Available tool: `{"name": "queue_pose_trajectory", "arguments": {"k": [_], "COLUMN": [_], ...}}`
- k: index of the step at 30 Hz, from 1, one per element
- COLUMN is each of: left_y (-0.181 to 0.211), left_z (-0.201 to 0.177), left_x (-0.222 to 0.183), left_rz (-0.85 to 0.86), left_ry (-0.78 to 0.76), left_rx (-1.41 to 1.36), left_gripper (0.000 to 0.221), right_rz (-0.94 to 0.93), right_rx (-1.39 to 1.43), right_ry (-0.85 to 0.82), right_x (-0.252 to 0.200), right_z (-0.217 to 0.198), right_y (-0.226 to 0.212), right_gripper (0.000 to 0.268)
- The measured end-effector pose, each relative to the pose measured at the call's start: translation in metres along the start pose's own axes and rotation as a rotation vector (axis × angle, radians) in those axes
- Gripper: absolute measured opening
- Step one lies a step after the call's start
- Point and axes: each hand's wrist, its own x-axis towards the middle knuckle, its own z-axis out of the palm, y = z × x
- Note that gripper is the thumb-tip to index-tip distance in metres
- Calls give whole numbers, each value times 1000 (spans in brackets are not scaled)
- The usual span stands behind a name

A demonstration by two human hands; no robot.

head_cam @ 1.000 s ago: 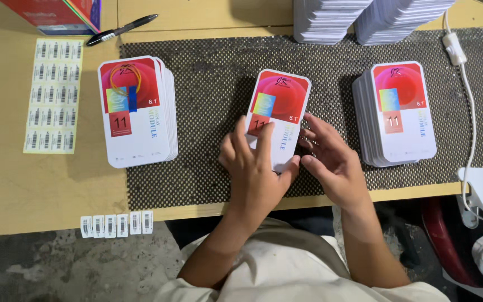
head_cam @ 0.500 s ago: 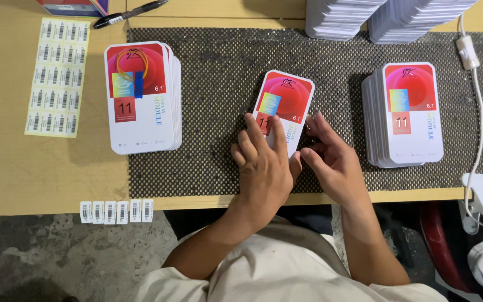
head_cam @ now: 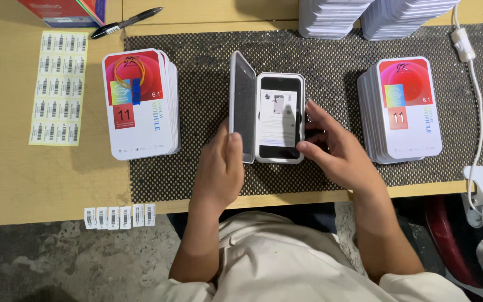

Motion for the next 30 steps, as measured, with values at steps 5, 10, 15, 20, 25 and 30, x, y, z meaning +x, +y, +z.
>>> {"name": "queue_pose_trajectory", "arguments": {"k": [5,10,15,20,25,30], "left_y": [6,2,3,12,14,11], "left_z": [-23,-11,0,15,39,42], "left_x": [-12,-11,-11,-18,-7,-5], "left_rz": [-87,-39,-40,95,219,258], "left_ry": [126,168,152,139,36,28], "left_rx": [-85,273,420,533,445,433], "left_gripper": [53,63,81,84,68,63], "right_rz": [86,178,122,98,103,173], "right_rx": [-179,-404,-536,-602,-549,-398], "right_ry": [-67,-165,-164,-81,-16,27], "right_x": [15,42,72,94,103,106], "right_z": [-19,-22,-27,-31,-28,-29], "right_y": [-27,-51,-28,3,16,21], "right_gripper": [75,60,50,41,35,32]}}
